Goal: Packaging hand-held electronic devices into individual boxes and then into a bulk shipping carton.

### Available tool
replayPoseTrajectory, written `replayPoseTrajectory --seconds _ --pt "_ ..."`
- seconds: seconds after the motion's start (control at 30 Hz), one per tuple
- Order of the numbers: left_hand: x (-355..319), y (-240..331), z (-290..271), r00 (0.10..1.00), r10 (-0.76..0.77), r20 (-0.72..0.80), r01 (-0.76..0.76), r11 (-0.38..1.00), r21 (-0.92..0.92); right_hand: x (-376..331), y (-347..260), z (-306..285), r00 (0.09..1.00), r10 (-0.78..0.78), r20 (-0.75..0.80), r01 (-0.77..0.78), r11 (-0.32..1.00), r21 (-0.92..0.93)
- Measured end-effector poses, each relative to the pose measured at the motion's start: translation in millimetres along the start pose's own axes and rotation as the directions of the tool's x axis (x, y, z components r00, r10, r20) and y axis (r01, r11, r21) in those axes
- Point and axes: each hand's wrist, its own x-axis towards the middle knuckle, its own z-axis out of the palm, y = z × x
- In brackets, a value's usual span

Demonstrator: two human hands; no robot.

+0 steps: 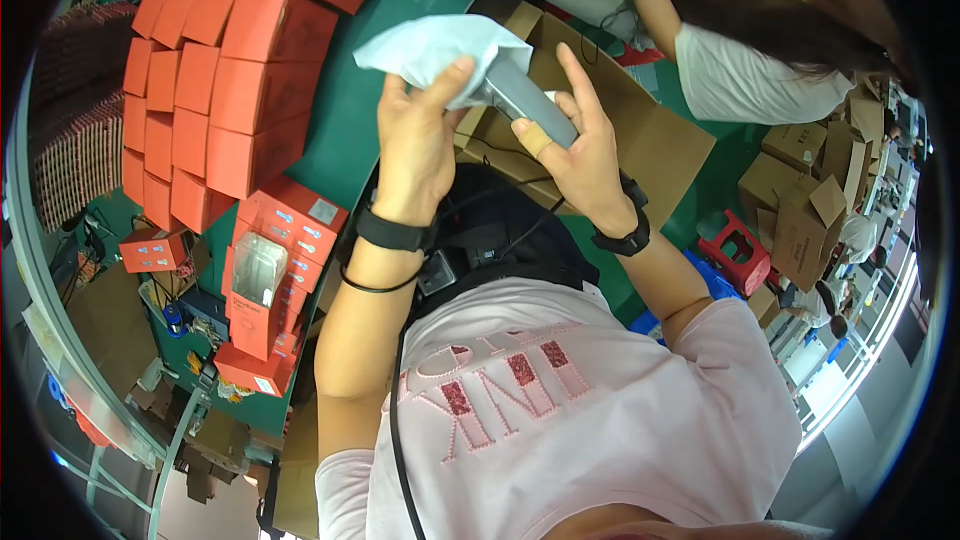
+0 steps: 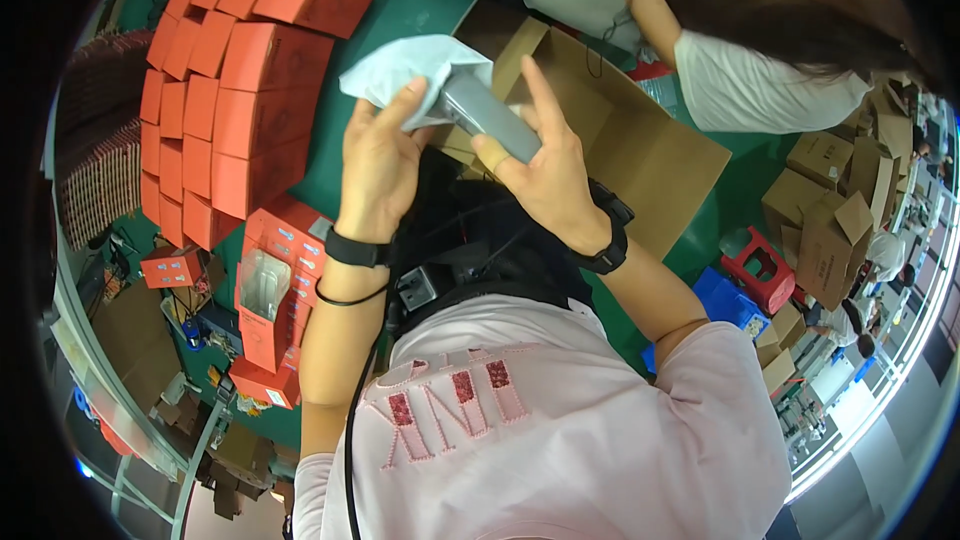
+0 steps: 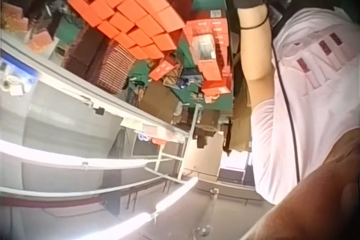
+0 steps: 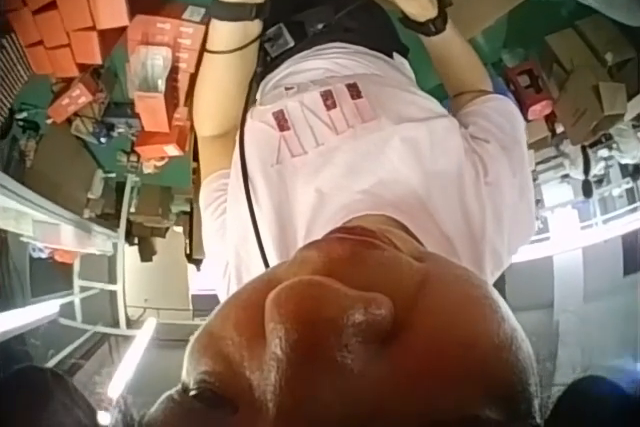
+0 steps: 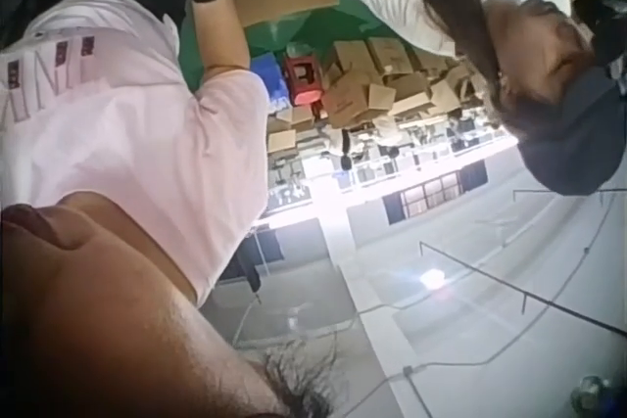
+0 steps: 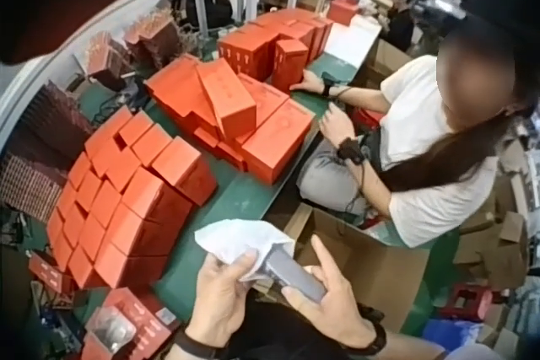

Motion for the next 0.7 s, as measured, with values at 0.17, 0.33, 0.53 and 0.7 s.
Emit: replayPoseTrajectory --seconds 0.17,0.33,0.53,0.7 --pt "-0.8 -9.1 9.3 0.981 0.146 0.127 -0.172 0.959 0.227 8.1 -5.8 0.4 0.971 -0.207 -0.119 0.190 0.972 -0.139" --pt "-1.8 -20.1 -0.7 0.964 0.195 0.182 -0.241 0.928 0.284 9.8 -2.5 -3.4 0.935 -0.315 -0.164 0.230 0.888 -0.398" --pt "-7.8 -19.4 -13.4 0.949 0.275 0.152 -0.313 0.874 0.372 -1.7 -10.2 -3.6 0.956 -0.288 -0.062 0.251 0.905 -0.343" --pt "-7.5 -18.2 -23.2 0.958 0.241 0.155 -0.283 0.885 0.371 -3.0 -12.2 2.9 0.957 -0.288 -0.034 0.275 0.938 -0.213"
